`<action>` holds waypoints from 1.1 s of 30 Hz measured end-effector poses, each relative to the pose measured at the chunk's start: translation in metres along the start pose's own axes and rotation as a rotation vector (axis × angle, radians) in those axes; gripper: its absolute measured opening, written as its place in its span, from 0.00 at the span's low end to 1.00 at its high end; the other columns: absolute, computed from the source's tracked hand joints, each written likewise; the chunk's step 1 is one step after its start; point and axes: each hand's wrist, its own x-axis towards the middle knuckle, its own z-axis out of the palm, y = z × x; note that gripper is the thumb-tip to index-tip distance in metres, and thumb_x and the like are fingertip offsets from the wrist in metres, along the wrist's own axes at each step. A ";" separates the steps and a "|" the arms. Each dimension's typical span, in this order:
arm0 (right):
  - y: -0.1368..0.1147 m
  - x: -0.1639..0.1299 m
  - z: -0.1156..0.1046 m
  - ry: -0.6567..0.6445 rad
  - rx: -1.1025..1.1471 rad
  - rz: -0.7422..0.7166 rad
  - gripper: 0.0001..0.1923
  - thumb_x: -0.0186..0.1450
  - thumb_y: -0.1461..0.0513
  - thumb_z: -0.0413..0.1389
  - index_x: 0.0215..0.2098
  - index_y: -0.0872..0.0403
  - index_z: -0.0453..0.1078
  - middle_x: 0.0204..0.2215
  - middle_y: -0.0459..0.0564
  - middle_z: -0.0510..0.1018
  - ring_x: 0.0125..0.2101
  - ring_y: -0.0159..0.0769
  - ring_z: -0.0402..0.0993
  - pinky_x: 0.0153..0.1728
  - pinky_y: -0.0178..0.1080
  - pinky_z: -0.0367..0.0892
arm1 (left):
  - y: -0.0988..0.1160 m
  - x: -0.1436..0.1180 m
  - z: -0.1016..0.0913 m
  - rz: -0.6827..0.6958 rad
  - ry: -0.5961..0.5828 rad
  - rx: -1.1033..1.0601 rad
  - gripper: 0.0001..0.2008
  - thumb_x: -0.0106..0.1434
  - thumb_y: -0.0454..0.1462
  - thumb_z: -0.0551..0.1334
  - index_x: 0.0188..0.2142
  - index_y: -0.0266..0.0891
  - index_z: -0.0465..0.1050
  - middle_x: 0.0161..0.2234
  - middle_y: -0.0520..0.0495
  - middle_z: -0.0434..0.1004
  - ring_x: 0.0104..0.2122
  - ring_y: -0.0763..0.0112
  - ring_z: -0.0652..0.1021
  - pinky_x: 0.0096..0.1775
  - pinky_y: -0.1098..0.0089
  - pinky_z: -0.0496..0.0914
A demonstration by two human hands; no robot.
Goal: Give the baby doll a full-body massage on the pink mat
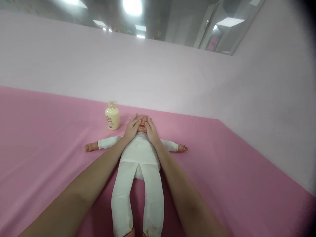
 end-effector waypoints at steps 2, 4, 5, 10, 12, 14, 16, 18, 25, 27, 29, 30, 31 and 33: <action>-0.001 0.000 0.000 -0.017 -0.011 -0.072 0.37 0.66 0.40 0.42 0.68 0.47 0.53 0.69 0.39 0.48 0.70 0.35 0.32 0.69 0.44 0.33 | 0.000 0.000 0.000 0.003 -0.001 -0.004 0.22 0.68 0.46 0.53 0.57 0.41 0.70 0.66 0.45 0.59 0.67 0.62 0.57 0.66 0.61 0.50; 0.000 0.000 0.000 -0.016 -0.012 -0.079 0.36 0.66 0.40 0.42 0.67 0.47 0.54 0.69 0.40 0.48 0.70 0.35 0.33 0.69 0.44 0.33 | -0.001 0.000 0.001 -0.039 0.026 -0.009 0.24 0.67 0.46 0.54 0.59 0.40 0.68 0.66 0.44 0.58 0.67 0.61 0.57 0.66 0.61 0.49; 0.000 0.000 0.000 -0.015 -0.014 -0.073 0.37 0.66 0.40 0.42 0.67 0.47 0.53 0.69 0.40 0.47 0.70 0.36 0.33 0.69 0.44 0.34 | -0.002 -0.001 0.002 -0.076 0.047 -0.012 0.25 0.67 0.46 0.55 0.61 0.39 0.66 0.67 0.43 0.56 0.66 0.61 0.57 0.66 0.60 0.49; 0.001 0.001 0.000 -0.005 -0.004 -0.031 0.39 0.66 0.41 0.44 0.69 0.49 0.48 0.70 0.42 0.46 0.70 0.34 0.33 0.69 0.43 0.33 | -0.004 -0.002 0.004 -0.189 0.095 -0.023 0.30 0.66 0.47 0.57 0.64 0.36 0.59 0.67 0.40 0.55 0.66 0.60 0.57 0.66 0.59 0.49; 0.001 0.001 0.000 0.007 0.021 0.050 0.42 0.65 0.41 0.45 0.70 0.50 0.41 0.70 0.43 0.44 0.70 0.34 0.35 0.69 0.44 0.34 | -0.003 -0.002 0.003 -0.143 0.071 -0.020 0.28 0.67 0.46 0.56 0.63 0.39 0.62 0.67 0.43 0.56 0.67 0.60 0.56 0.66 0.59 0.48; 0.000 0.001 0.000 0.011 0.036 0.131 0.44 0.65 0.42 0.45 0.71 0.51 0.36 0.70 0.45 0.42 0.70 0.36 0.38 0.69 0.45 0.36 | -0.002 -0.001 0.002 -0.077 0.031 -0.025 0.24 0.67 0.46 0.55 0.61 0.42 0.66 0.67 0.45 0.56 0.67 0.61 0.56 0.66 0.58 0.49; -0.001 0.001 -0.001 0.007 0.025 0.125 0.43 0.66 0.42 0.45 0.71 0.51 0.38 0.70 0.44 0.43 0.70 0.37 0.38 0.69 0.46 0.36 | -0.002 0.000 0.001 -0.030 -0.002 -0.035 0.23 0.68 0.46 0.54 0.58 0.43 0.70 0.66 0.46 0.59 0.67 0.61 0.56 0.66 0.58 0.49; -0.001 0.001 -0.001 -0.008 -0.011 0.027 0.38 0.66 0.42 0.44 0.70 0.49 0.46 0.70 0.42 0.47 0.70 0.36 0.35 0.69 0.46 0.33 | -0.002 0.001 0.000 -0.010 -0.018 -0.044 0.22 0.68 0.47 0.53 0.57 0.43 0.71 0.65 0.46 0.61 0.67 0.61 0.56 0.66 0.58 0.49; 0.000 0.002 -0.001 -0.020 -0.034 -0.075 0.34 0.67 0.42 0.42 0.67 0.45 0.54 0.70 0.39 0.46 0.70 0.35 0.32 0.69 0.46 0.33 | -0.001 0.000 0.001 -0.073 0.014 -0.032 0.24 0.67 0.46 0.55 0.60 0.42 0.67 0.67 0.45 0.54 0.67 0.61 0.56 0.66 0.60 0.50; 0.000 0.002 -0.001 -0.005 -0.005 -0.013 0.36 0.66 0.43 0.44 0.69 0.46 0.49 0.70 0.40 0.44 0.70 0.34 0.34 0.69 0.45 0.34 | 0.001 -0.001 0.002 -0.149 0.049 -0.033 0.27 0.66 0.46 0.56 0.63 0.40 0.62 0.68 0.43 0.53 0.67 0.62 0.56 0.66 0.61 0.49; 0.000 0.002 -0.002 0.004 0.034 0.085 0.41 0.65 0.43 0.46 0.70 0.50 0.41 0.70 0.43 0.44 0.70 0.35 0.37 0.69 0.45 0.37 | 0.002 -0.002 0.003 -0.223 0.073 -0.034 0.30 0.66 0.46 0.57 0.65 0.37 0.58 0.68 0.41 0.53 0.67 0.61 0.56 0.66 0.61 0.48; 0.000 0.002 -0.002 0.007 0.051 0.139 0.44 0.65 0.44 0.47 0.71 0.53 0.38 0.70 0.45 0.44 0.69 0.36 0.39 0.69 0.44 0.38 | 0.002 -0.003 0.003 -0.249 0.080 -0.034 0.31 0.65 0.46 0.57 0.65 0.36 0.57 0.68 0.40 0.53 0.67 0.60 0.56 0.67 0.61 0.48; 0.000 0.002 -0.002 0.009 0.061 0.188 0.46 0.64 0.43 0.47 0.71 0.56 0.36 0.70 0.48 0.44 0.69 0.38 0.41 0.69 0.45 0.39 | 0.002 -0.003 0.004 -0.266 0.086 -0.033 0.32 0.65 0.47 0.58 0.65 0.36 0.57 0.68 0.39 0.52 0.67 0.60 0.55 0.67 0.61 0.48; 0.001 0.002 -0.003 0.012 0.062 0.241 0.48 0.64 0.43 0.48 0.71 0.58 0.34 0.70 0.50 0.45 0.69 0.40 0.42 0.69 0.46 0.40 | 0.002 -0.003 0.003 -0.266 0.096 -0.036 0.32 0.65 0.47 0.58 0.65 0.37 0.58 0.68 0.40 0.52 0.67 0.59 0.55 0.67 0.60 0.47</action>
